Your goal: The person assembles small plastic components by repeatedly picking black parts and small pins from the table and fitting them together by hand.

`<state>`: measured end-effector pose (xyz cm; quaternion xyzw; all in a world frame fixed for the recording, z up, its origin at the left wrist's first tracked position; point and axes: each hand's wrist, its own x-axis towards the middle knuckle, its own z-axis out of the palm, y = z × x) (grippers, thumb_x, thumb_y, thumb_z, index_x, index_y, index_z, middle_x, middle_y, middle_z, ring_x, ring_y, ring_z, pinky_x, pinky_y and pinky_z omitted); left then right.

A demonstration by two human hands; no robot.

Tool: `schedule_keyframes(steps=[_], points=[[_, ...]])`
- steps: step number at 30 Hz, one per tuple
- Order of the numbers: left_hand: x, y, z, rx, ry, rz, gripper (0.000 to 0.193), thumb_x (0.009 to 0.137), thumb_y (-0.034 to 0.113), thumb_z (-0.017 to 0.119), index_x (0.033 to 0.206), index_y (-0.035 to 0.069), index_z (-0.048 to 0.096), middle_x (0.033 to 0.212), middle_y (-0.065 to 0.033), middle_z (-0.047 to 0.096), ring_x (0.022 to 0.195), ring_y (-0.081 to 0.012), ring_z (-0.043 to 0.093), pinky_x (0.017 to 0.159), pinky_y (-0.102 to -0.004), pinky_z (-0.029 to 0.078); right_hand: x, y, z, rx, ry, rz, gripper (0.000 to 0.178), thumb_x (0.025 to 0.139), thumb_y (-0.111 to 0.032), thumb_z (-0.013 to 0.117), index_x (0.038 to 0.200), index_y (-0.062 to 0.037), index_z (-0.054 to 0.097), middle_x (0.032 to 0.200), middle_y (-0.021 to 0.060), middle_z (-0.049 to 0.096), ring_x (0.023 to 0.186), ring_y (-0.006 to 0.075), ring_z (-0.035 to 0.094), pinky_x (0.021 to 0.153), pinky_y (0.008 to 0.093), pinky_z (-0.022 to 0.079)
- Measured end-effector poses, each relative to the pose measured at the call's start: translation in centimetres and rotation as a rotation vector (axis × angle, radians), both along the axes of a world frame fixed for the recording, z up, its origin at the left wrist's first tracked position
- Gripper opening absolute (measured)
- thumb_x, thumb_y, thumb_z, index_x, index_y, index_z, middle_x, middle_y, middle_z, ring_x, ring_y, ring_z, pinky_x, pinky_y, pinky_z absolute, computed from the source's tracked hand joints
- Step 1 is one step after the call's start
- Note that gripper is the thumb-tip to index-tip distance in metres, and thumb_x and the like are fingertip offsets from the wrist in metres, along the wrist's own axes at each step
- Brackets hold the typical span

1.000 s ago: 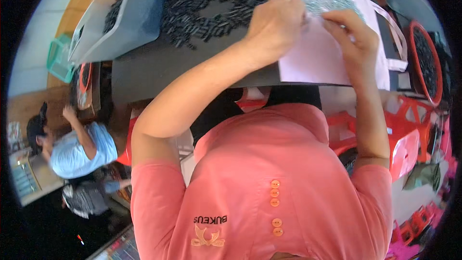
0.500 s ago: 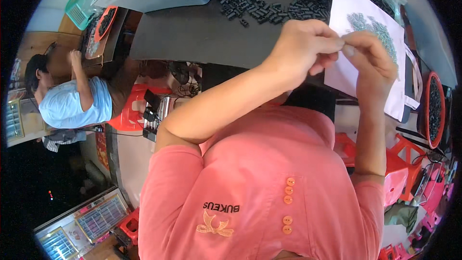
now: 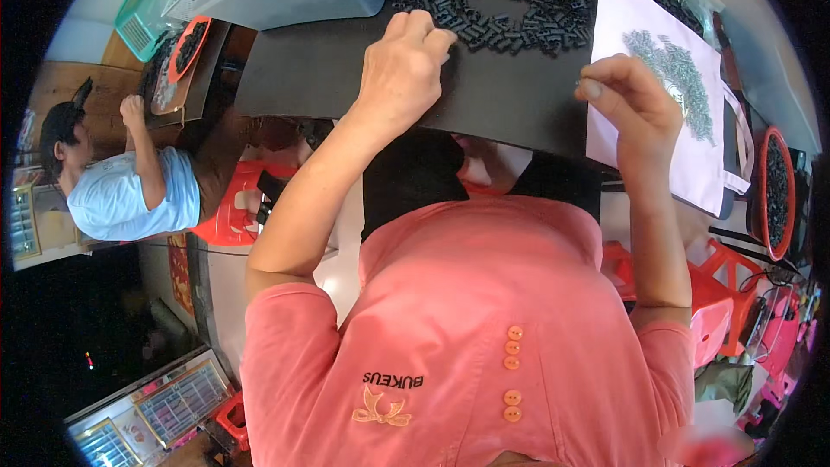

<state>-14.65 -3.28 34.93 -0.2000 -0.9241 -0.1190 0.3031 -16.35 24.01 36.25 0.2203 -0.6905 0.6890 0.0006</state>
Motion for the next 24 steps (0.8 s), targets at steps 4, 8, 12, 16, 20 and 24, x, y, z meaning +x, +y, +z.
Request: schedule_keyframes(steps=[4,8,12,16,20,24], points=[[-0.3,-0.2,-0.6,-0.074,-0.045,0.044,0.019,0.075,0.0,0.067,0.093,0.006,0.064,0.084,-0.0092,0.054,0.086,-0.0294,0.058,0.067,-0.0401,0.05,0.1,-0.2,0.0,0.031,0.043,-0.011,0.011,0.084,-0.001,0.068,0.095,0.0,0.066,0.087,0.0006,0.067,0.083,0.0069,0.061,0.076,0.0207,0.047],[-0.2,0.4,-0.4,0.066,-0.004,0.034,0.013,0.076,0.002,0.068,0.088,0.005,0.064,0.085,-0.0101,0.056,0.081,-0.0302,0.059,0.068,-0.0376,0.051,0.0,-0.4,0.0,0.042,0.021,-0.002,0.011,0.084,-0.002,0.067,0.094,0.0003,0.066,0.086,0.0011,0.066,0.082,0.0068,0.061,0.074,0.0209,0.047],[0.8,2.2,-0.1,0.773,-0.343,-0.115,0.006,0.084,0.002,0.066,0.09,0.002,0.065,0.079,0.0003,0.061,0.067,-0.0115,0.057,0.059,-0.0245,0.046,-0.2,-1.5,0.4,0.047,-0.03,0.038,0.012,0.083,-0.004,0.067,0.095,0.0,0.066,0.084,0.0021,0.067,0.08,0.007,0.06,0.072,0.022,0.047],[1.9,5.1,2.6,1.291,-0.778,-0.096,0.008,0.085,0.004,0.068,0.093,0.001,0.065,0.075,0.0005,0.061,0.06,-0.0055,0.053,0.05,-0.0204,0.041,-0.4,-3.1,0.1,-0.019,0.024,0.045,0.01,0.083,-0.005,0.067,0.092,-0.0001,0.066,0.079,0.0027,0.066,0.075,0.008,0.06,0.069,0.0236,0.048],[1.9,6.4,2.1,1.421,-0.79,-0.214,0.009,0.086,0.004,0.068,0.093,-0.001,0.064,0.075,-0.0024,0.062,0.058,-0.0056,0.054,0.044,-0.0183,0.039,-0.6,-3.6,0.1,0.014,0.085,0.04,0.01,0.084,-0.005,0.066,0.092,0.0002,0.066,0.078,0.0038,0.066,0.075,0.0087,0.06,0.068,0.0239,0.048],[1.8,7.2,1.7,1.475,-0.81,-0.266,0.01,0.087,0.004,0.067,0.094,-0.001,0.064,0.074,-0.0032,0.062,0.058,-0.0064,0.054,0.043,-0.0181,0.04,-0.6,-3.5,-0.1,0.013,0.074,0.027,0.009,0.085,-0.005,0.066,0.092,0.0003,0.066,0.078,0.0044,0.066,0.075,0.0087,0.06,0.068,0.0238,0.048]])
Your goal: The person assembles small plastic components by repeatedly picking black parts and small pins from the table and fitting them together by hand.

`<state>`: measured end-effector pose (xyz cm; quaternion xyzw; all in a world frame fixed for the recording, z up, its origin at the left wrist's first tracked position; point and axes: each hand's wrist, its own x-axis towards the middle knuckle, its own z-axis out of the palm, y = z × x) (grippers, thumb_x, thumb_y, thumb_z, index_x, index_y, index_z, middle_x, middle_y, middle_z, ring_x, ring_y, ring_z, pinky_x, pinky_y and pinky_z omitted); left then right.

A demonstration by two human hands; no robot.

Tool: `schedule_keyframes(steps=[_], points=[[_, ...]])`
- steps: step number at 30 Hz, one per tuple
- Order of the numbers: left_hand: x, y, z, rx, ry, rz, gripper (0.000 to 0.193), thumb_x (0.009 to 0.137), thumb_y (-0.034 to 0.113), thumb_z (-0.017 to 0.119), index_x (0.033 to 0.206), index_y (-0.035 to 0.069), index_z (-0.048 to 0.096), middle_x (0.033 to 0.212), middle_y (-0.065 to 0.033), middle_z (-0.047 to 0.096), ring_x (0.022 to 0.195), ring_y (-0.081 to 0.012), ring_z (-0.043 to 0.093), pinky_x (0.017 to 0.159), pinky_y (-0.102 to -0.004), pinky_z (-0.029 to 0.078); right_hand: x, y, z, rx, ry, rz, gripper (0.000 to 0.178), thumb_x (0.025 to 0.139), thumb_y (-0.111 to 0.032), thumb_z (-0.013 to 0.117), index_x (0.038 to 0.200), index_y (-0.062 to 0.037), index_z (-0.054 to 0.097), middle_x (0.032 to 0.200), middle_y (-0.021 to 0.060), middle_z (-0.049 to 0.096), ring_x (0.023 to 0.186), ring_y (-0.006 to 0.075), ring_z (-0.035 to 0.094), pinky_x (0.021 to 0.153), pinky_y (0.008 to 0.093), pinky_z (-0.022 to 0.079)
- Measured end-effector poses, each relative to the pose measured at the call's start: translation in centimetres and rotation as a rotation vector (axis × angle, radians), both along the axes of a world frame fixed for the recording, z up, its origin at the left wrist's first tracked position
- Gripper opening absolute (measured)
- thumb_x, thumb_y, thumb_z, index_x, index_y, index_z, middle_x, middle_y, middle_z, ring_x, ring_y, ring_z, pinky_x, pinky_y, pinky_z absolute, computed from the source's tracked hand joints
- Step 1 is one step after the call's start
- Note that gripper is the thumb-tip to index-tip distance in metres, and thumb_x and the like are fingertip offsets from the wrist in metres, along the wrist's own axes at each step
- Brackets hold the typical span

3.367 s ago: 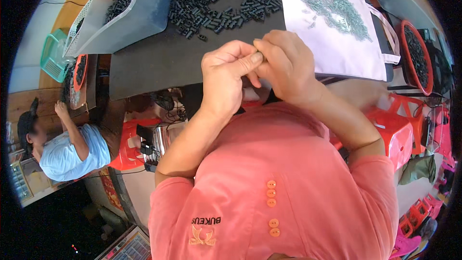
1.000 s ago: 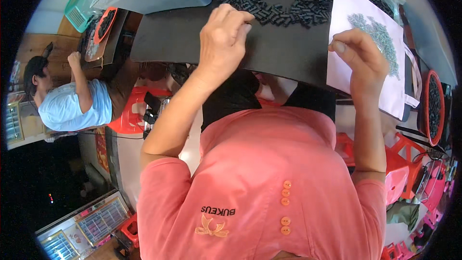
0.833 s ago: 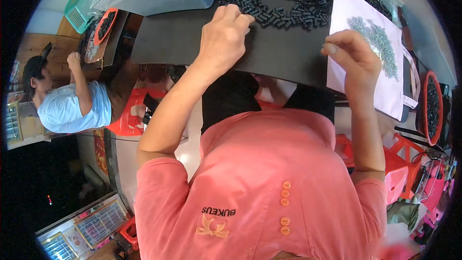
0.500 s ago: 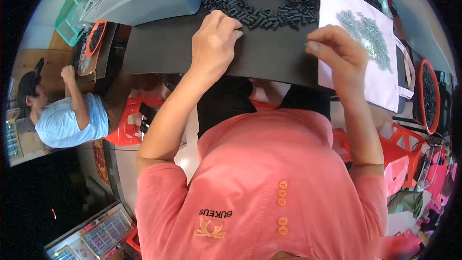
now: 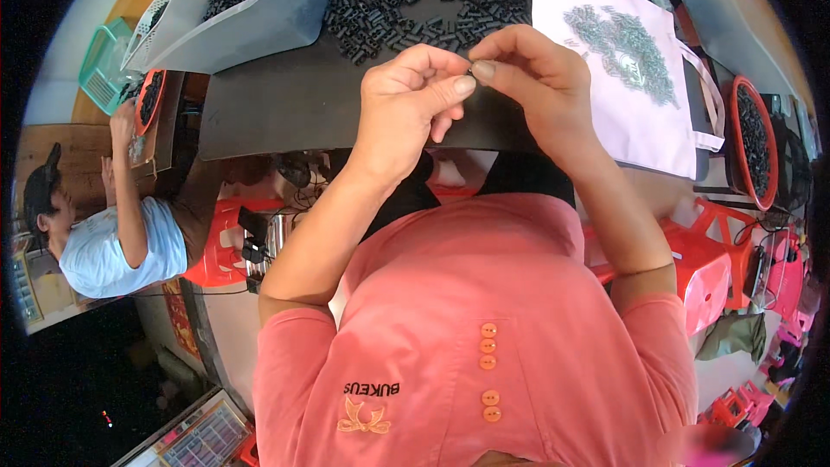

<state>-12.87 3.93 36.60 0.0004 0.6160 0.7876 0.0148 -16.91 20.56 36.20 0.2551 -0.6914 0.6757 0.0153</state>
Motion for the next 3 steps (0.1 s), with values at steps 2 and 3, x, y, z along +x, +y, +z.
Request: schedule_keyframes(steps=[2,3], points=[[-0.04,0.14,0.0,0.021,-0.01,-0.02,0.01,0.087,0.003,0.067,0.095,-0.002,0.064,0.075,-0.0037,0.062,0.059,-0.0072,0.055,0.043,-0.0185,0.041,-0.07,0.14,-0.03,-0.016,0.008,-0.005,0.01,0.085,-0.006,0.066,0.092,0.0002,0.066,0.078,0.0047,0.067,0.075,0.0089,0.06,0.068,0.0237,0.048],[-0.05,0.17,0.02,0.021,-0.008,-0.018,0.01,0.087,0.003,0.067,0.095,-0.002,0.064,0.075,-0.0037,0.062,0.059,-0.0072,0.055,0.043,-0.0185,0.041,-0.12,0.15,0.0,-0.016,0.01,-0.003,0.01,0.085,-0.006,0.066,0.092,0.0002,0.066,0.078,0.0047,0.067,0.075,0.0089,0.06,0.068,0.0237,0.048]])
